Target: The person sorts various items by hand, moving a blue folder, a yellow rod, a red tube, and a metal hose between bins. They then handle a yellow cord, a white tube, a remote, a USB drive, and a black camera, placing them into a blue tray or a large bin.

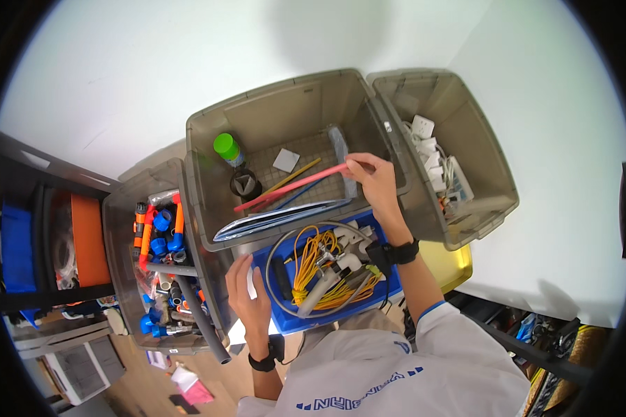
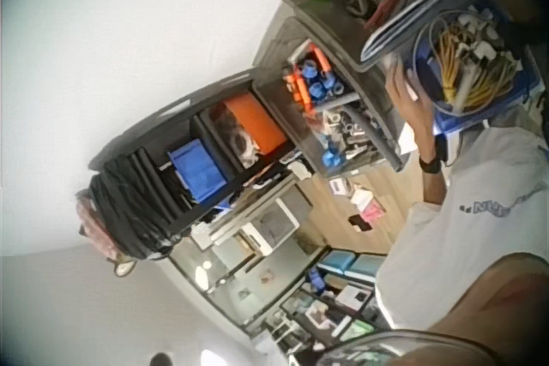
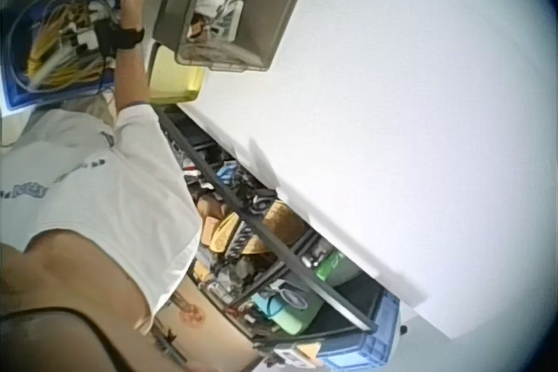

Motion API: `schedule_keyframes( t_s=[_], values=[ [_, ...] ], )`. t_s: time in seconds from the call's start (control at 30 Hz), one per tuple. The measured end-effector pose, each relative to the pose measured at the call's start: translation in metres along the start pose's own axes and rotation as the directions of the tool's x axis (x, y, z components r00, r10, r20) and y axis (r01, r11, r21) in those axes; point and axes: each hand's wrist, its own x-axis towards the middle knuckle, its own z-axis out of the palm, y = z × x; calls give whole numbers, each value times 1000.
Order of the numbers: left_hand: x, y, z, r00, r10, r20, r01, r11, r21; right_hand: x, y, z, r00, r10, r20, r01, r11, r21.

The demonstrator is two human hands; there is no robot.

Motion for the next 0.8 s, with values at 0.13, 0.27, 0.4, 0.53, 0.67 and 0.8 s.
schedule_keyframes(
  t_s=[0.13, 0.27, 0.4, 0.53, 0.67, 0.8],
  values=[
    [-21, -6, 0, 999, -6, 34, 6, 1000, 4, 12, 20, 16, 1000, 7, 20, -6, 999, -35],
    [-37, -6, 2, 994, -41, 97, 39, 999, 19, 17, 24, 25, 995, -71, 75, 88, 965, -248],
    [-46, -8, 1, 987, -88, 138, 87, 996, 13, 6, 16, 23, 986, -161, 44, 166, 915, -367],
    [-56, -13, -3, 987, -80, 142, 80, 997, 5, -20, -3, 11, 956, -290, 40, 289, 918, -273],
    [-67, -26, -9, 984, -76, 163, 68, 996, 50, -67, -28, -4, 968, -249, 24, 248, 947, -202],
    [-90, -47, -10, 955, -114, 274, 84, 989, 120, -118, -46, -31, 973, -231, 25, 231, 944, -237]
  ],
)
